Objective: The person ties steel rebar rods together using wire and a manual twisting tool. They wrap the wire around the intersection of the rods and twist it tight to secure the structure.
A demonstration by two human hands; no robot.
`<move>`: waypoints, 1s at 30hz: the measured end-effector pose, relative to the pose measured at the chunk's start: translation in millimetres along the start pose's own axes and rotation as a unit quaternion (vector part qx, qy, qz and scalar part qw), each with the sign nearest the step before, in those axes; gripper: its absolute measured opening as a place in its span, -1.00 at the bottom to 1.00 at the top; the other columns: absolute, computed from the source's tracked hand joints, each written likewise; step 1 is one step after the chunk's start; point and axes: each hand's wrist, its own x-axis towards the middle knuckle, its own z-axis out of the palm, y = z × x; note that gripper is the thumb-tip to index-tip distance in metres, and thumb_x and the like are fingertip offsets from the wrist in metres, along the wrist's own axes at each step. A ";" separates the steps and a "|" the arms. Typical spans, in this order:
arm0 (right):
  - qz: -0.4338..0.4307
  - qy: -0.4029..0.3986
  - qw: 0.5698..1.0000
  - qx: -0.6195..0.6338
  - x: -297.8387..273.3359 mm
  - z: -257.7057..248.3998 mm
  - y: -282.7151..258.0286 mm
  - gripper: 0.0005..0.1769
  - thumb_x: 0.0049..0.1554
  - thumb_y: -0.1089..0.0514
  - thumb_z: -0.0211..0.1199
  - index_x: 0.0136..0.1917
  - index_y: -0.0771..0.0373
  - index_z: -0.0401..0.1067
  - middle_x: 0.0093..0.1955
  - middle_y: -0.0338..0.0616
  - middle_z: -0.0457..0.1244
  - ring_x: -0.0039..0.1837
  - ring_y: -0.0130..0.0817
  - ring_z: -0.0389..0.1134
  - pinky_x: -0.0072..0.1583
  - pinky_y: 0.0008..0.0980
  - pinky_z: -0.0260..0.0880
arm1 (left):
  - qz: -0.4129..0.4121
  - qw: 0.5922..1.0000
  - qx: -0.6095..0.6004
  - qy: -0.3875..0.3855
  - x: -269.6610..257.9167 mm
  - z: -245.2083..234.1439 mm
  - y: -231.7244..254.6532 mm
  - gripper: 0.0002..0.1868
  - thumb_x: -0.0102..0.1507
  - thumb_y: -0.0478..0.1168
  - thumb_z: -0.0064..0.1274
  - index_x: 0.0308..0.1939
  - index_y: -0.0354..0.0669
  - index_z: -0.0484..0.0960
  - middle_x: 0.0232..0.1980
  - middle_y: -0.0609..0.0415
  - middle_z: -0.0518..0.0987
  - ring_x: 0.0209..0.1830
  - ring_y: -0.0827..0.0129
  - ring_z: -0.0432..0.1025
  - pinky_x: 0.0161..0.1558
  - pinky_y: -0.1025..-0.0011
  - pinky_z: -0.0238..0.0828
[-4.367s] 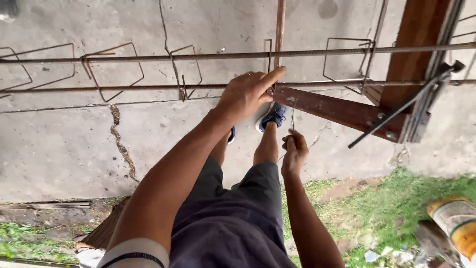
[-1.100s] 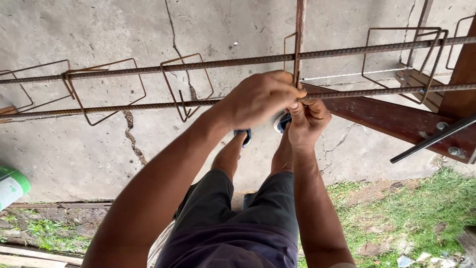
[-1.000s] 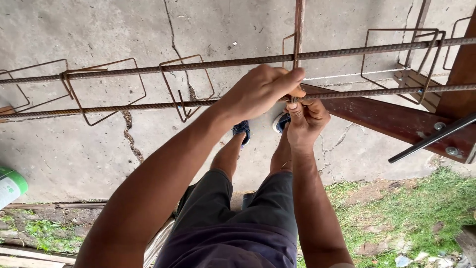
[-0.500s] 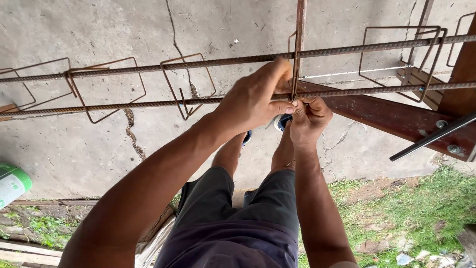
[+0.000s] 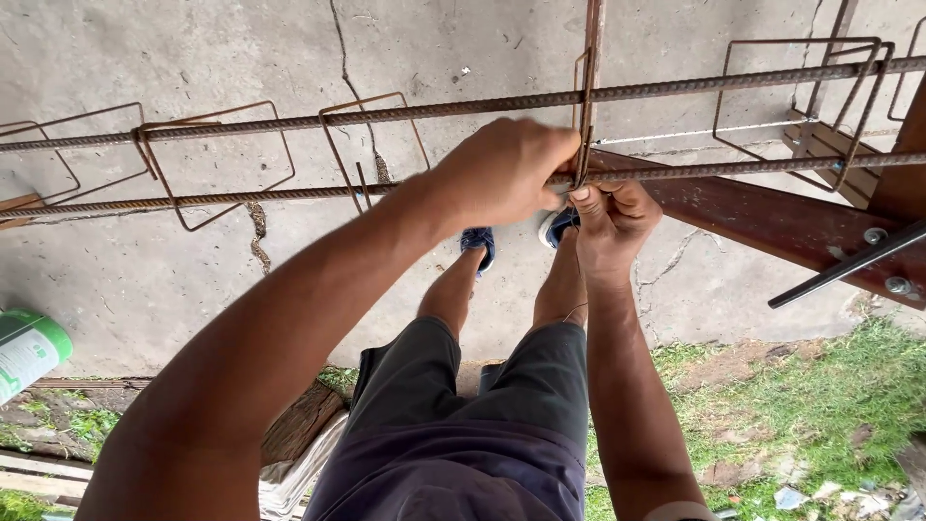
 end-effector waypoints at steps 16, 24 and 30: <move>0.012 0.004 0.999 -0.035 -0.7 2.7 -7.3 -0.79 0.16 0.37 0.39 -0.25 0.49 0.41 -0.37 0.12 0.29 -0.23 -0.35 0.34 -0.20 -0.31 0.39 | -0.236 0.958 -0.166 0.010 0.1 -23.3 39.3 -0.24 -0.08 -0.38 0.38 0.20 -0.20 0.46 0.21 -0.21 0.51 0.16 -0.17 0.50 0.08 0.05 0.56; 0.008 0.017 0.998 -0.062 0.9 8.7 -14.8 -0.77 0.14 0.33 0.40 -0.27 0.47 0.41 -0.43 0.10 0.29 -0.32 -0.37 0.35 -0.26 -0.35 0.40 | -0.296 0.910 -0.283 0.068 -4.9 -12.3 38.5 -0.22 0.14 -0.26 0.21 0.45 -0.31 0.33 0.46 -0.35 0.31 0.45 -0.17 0.25 0.35 0.00 0.30; -0.002 0.023 0.997 -0.078 -0.9 8.7 -12.1 -0.83 0.15 0.36 0.38 -0.24 0.46 0.46 -0.42 0.06 0.31 -0.27 -0.34 0.37 -0.18 -0.32 0.38 | -0.315 0.917 -0.211 0.122 -10.9 -6.4 61.6 -0.17 0.10 -0.31 0.18 0.46 -0.25 0.30 -0.02 -0.11 0.66 0.06 0.04 0.58 0.11 0.06 0.51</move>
